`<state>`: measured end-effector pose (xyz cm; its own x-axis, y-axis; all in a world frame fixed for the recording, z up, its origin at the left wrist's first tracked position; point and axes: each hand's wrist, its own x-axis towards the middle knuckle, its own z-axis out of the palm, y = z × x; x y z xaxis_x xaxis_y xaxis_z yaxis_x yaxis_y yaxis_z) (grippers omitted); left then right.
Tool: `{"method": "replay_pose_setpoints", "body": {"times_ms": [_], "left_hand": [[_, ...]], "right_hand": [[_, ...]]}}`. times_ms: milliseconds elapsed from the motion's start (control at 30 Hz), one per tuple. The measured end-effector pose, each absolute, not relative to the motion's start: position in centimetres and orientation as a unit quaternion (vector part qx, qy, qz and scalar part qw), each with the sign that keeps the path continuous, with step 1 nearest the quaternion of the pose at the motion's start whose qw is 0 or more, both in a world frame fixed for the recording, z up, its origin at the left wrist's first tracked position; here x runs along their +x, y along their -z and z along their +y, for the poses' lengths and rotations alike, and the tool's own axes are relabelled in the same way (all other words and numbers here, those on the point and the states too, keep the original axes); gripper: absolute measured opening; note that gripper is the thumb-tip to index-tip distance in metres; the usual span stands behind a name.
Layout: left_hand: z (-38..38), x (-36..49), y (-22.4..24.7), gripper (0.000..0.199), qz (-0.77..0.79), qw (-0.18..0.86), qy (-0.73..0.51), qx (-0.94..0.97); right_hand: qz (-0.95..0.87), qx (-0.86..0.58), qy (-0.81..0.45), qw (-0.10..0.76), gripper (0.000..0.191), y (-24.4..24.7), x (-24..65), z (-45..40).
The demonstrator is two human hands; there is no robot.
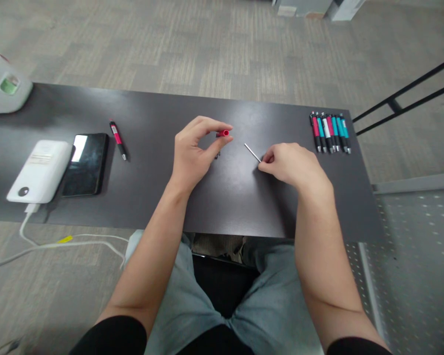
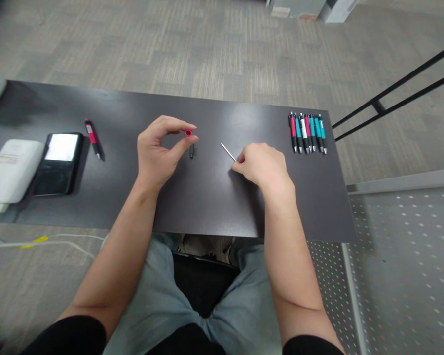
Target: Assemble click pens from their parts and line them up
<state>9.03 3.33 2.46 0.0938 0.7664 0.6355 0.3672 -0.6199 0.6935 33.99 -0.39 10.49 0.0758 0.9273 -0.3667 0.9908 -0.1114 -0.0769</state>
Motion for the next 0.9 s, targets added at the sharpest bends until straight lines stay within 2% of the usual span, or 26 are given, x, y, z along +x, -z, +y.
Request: {"method": "replay_pose_setpoints", "body": {"times_ms": [133,200,300,400,533,900], "left_hand": [[3.3,9.0,-2.5,0.005,0.395,0.189,-0.539,0.719],[3.3,8.8,-2.5,0.005,0.396,0.189,-0.533,0.723],[3.5,8.6,-2.2,0.001,0.398,0.191,-0.527,0.726],[3.6,8.5,-1.8,0.011,0.394,0.197,-0.527,0.726],[3.7,8.5,-1.4,0.019,0.395,0.21,-0.522,0.726],[3.6,8.4,-1.3,0.019,0.379,0.205,-0.488,0.76]], "right_hand": [[0.674,0.71,0.184,0.092,0.01,-10.2,34.4,-0.2],[0.686,0.695,0.21,0.049,0.007,-9.9,35.2,-0.2],[0.694,0.656,0.28,-0.098,0.007,-9.9,36.6,-0.5],[0.699,0.59,0.317,-0.25,0.014,-10.4,37.8,-1.2],[0.713,0.534,0.273,-0.365,0.019,-11.3,38.9,-2.0],[0.755,0.513,0.192,-0.361,0.009,-11.6,39.1,-2.2]]}}
